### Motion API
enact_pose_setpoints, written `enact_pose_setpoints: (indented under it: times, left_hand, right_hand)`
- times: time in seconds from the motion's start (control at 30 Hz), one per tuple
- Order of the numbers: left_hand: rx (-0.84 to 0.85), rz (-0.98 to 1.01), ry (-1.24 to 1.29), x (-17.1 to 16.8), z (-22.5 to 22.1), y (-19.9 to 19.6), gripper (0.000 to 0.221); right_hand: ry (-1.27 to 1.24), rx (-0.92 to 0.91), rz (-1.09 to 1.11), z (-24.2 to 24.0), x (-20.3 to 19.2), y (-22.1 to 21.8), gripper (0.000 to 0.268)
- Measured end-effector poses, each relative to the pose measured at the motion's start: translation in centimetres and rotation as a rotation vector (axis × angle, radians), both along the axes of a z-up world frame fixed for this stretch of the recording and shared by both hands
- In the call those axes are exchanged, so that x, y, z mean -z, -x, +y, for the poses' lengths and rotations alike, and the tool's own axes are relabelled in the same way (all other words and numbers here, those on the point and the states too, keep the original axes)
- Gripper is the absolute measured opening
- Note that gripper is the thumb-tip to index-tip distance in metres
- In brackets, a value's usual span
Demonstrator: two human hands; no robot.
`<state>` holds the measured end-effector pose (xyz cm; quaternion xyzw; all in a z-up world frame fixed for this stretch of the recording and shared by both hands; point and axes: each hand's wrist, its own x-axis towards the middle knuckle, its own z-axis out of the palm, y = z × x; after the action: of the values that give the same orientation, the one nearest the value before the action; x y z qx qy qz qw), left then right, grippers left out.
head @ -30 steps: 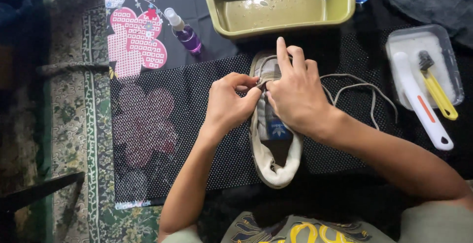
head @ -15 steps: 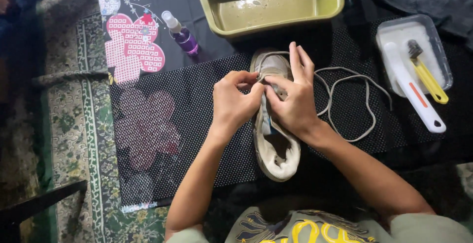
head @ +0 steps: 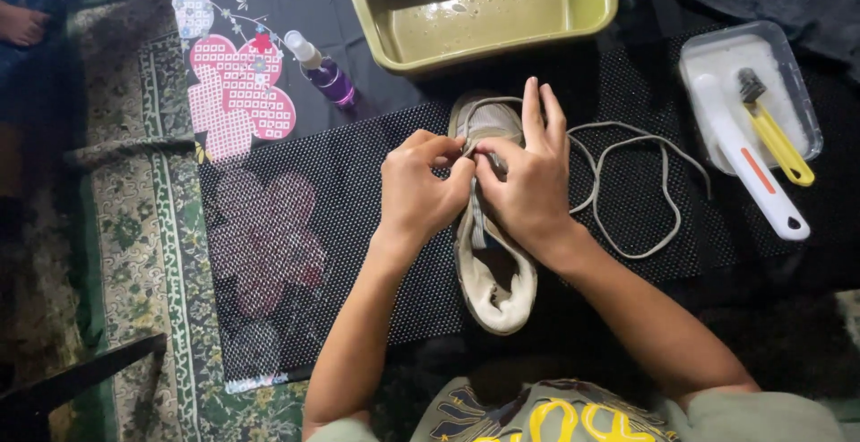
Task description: Wringing out a cleaning cloth and then re-lacing a beige sneaker by threading the lace through the eyelets.
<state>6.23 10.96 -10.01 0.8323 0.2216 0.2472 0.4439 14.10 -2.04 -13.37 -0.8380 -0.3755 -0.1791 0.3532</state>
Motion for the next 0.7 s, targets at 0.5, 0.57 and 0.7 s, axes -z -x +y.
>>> enact_pose_setpoints:
  times: [0.5, 0.57, 0.7]
  left_hand:
    - [0.053, -0.007, -0.041, 0.9, 0.6, -0.2, 0.02]
    - [0.061, -0.02, -0.056, 0.9, 0.5, -0.1, 0.021]
    - [0.085, -0.024, -0.096, 0.6, 0.5, -0.1, 0.022]
  right_hand:
    - [0.087, 0.107, -0.035, 0.5, -1.2, 0.8, 0.007]
    - [0.096, 0.114, -0.034, 0.5, -1.2, 1.1, 0.008]
    - [0.057, 0.091, 0.029, 0.6, -0.8, 1.2, 0.009]
